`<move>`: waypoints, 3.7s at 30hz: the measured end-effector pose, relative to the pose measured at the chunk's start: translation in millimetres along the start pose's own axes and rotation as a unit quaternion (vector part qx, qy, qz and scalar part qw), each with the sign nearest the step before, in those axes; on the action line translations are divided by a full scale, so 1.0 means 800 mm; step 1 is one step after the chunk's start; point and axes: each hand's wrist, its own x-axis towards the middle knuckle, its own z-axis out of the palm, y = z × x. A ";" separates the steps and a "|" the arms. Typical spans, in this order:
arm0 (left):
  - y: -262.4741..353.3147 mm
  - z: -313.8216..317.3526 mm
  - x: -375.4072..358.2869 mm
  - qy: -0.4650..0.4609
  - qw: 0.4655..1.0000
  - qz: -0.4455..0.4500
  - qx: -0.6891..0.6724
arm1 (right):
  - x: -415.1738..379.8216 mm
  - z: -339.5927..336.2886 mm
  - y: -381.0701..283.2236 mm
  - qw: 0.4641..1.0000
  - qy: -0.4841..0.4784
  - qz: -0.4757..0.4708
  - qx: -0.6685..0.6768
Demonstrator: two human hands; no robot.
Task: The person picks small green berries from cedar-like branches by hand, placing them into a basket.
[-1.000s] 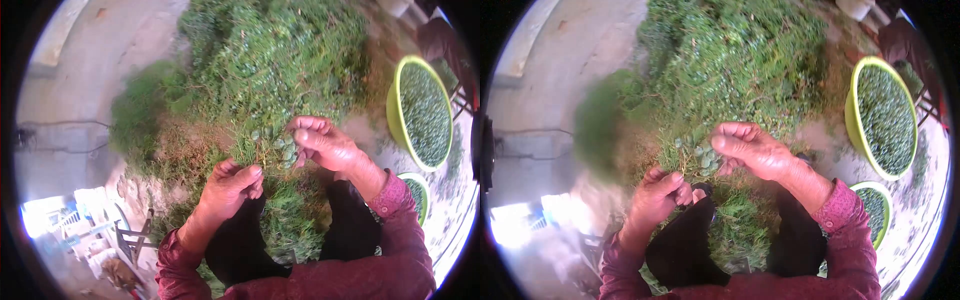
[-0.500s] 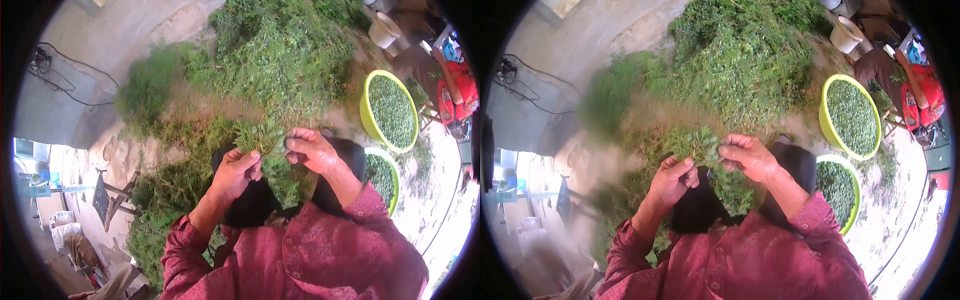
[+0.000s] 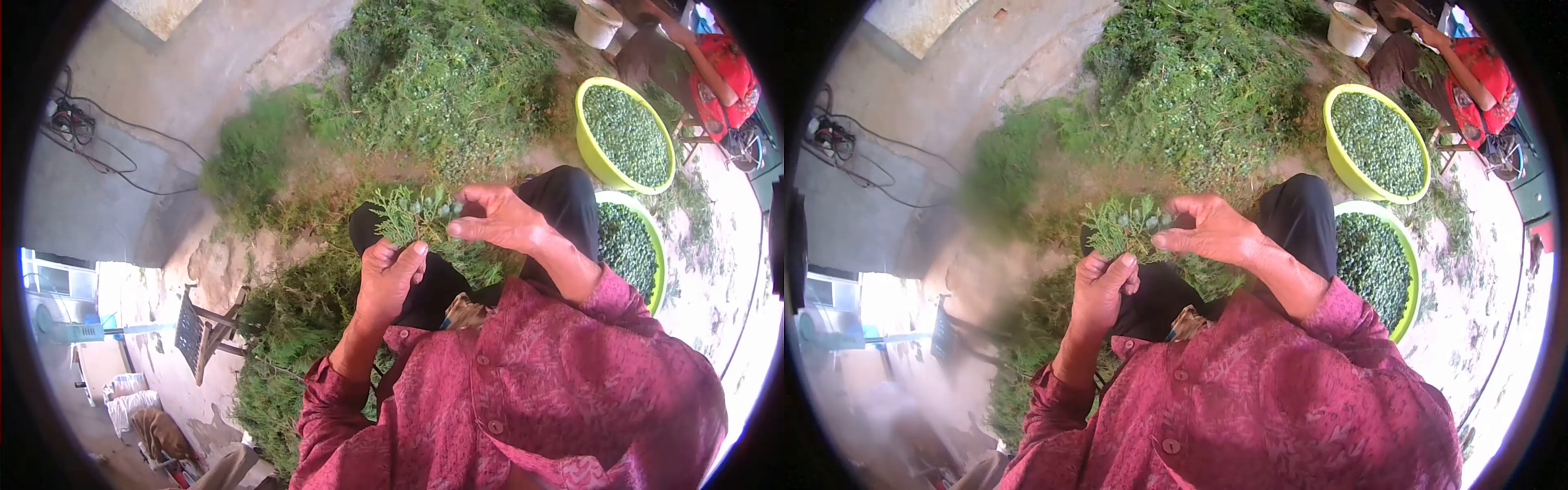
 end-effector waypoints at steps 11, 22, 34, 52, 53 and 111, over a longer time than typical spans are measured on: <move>0.007 0.006 -0.028 0.042 0.998 0.012 -0.035 | -0.012 0.036 0.014 0.993 0.019 -0.117 0.000; 0.019 -0.015 -0.049 0.026 0.987 0.015 -0.156 | -0.018 0.000 0.021 0.979 0.167 -0.078 0.084; 0.019 -0.017 -0.052 -0.012 0.966 -0.023 -0.258 | -0.011 0.052 0.005 0.866 -0.170 0.045 0.468; 0.013 -0.020 -0.047 -0.006 0.986 -0.015 -0.164 | -0.009 0.058 0.009 0.918 -0.164 0.104 0.347; 0.014 -0.020 -0.047 0.004 0.990 -0.024 -0.140 | -0.006 0.057 0.015 0.917 -0.149 0.092 0.359; 0.027 -0.031 -0.061 -0.056 0.995 -0.070 0.033 | -0.017 0.049 0.012 0.902 -0.186 0.165 0.352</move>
